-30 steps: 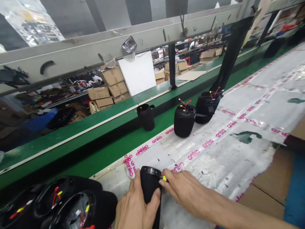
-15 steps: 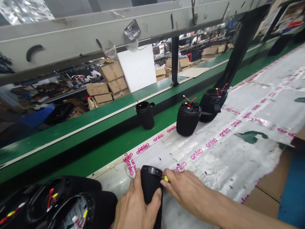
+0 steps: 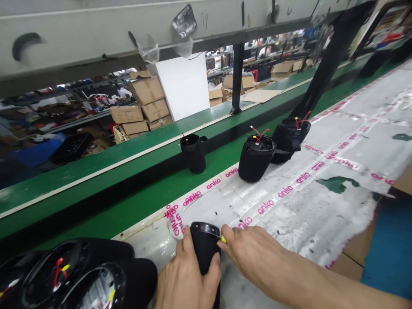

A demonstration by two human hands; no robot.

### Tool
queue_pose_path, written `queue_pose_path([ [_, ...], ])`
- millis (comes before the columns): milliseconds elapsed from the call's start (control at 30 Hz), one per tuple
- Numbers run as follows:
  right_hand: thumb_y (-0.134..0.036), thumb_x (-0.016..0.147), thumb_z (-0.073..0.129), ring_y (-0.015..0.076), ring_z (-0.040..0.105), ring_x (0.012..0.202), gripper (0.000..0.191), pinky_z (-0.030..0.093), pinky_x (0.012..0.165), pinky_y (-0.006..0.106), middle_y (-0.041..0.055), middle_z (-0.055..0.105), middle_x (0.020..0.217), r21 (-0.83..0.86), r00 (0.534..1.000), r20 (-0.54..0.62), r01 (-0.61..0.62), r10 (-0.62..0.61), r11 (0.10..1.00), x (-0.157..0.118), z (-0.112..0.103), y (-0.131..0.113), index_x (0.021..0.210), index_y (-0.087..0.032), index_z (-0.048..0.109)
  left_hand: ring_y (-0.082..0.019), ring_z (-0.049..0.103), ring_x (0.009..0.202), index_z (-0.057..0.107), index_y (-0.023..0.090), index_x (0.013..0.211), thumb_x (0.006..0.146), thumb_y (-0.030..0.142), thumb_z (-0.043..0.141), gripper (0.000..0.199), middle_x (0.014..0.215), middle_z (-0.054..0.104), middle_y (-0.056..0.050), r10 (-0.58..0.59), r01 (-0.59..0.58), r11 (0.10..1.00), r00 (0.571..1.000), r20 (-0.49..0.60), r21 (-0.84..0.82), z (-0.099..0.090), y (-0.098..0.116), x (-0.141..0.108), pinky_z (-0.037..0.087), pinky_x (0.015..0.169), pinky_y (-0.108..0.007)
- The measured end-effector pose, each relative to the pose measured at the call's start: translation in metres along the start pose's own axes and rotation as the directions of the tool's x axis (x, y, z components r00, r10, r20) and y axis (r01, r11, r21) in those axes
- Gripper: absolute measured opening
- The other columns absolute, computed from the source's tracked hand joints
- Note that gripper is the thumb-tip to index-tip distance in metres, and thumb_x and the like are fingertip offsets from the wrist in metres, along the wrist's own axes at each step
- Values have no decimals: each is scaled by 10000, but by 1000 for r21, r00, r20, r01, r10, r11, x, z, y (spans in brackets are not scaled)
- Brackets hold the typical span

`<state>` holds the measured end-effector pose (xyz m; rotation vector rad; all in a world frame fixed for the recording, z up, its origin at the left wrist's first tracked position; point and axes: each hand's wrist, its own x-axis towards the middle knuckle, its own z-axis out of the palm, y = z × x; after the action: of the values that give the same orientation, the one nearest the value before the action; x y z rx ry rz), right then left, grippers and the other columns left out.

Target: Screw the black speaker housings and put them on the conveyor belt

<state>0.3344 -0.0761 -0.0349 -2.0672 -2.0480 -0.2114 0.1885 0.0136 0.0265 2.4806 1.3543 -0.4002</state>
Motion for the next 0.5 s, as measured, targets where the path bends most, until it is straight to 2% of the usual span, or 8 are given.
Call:
queue_pose_path([
  [100,-239,1018,390,209,587,529,135,234,483,342,14,599,648,61,1000,-9,12,-11,998,-8,0,6,948,-197,498,-324,700,985,227,48,1525,930,439,389,730,1350,574,-236,-16,18,997,999,-29,74,1,13,-6,516,811,-388],
  [233,-298,1019,455,208,574,477,151,279,477,325,-17,586,585,152,999,-9,-29,31,988,-17,3,12,910,-209,510,-339,701,963,219,41,1532,913,410,430,751,1401,524,-239,-23,35,991,996,-86,131,3,22,-13,534,787,-410],
  [300,-307,1033,431,207,599,510,159,338,493,314,-12,620,637,173,998,-32,-44,50,984,-19,-2,10,929,-214,509,-341,689,1014,227,55,1532,904,416,448,758,1410,534,-218,-21,27,998,995,-99,59,2,16,-14,524,834,-407],
  [367,-311,1063,339,195,644,616,198,422,570,303,6,668,773,248,992,-93,-54,80,967,-19,-16,7,1019,-216,507,-318,663,1099,287,85,1516,910,443,441,721,1344,609,-182,-1,-5,997,997,-79,-77,-1,8,-15,498,894,-360],
  [433,-326,1079,267,177,666,720,246,469,663,294,18,683,905,403,970,-180,-79,163,912,-17,-34,5,1121,-226,487,-294,634,1165,347,121,1492,906,475,447,692,1275,666,-151,14,-24,984,998,-59,-177,-3,3,-17,469,938,-322],
  [500,-365,1075,282,182,669,761,251,479,675,297,22,680,930,539,947,-196,-112,253,835,-15,-47,5,1145,-239,488,-307,640,1151,350,139,1492,878,486,496,720,1286,659,-146,-27,15,985,997,-69,-173,-4,6,-21,471,947,-350],
])
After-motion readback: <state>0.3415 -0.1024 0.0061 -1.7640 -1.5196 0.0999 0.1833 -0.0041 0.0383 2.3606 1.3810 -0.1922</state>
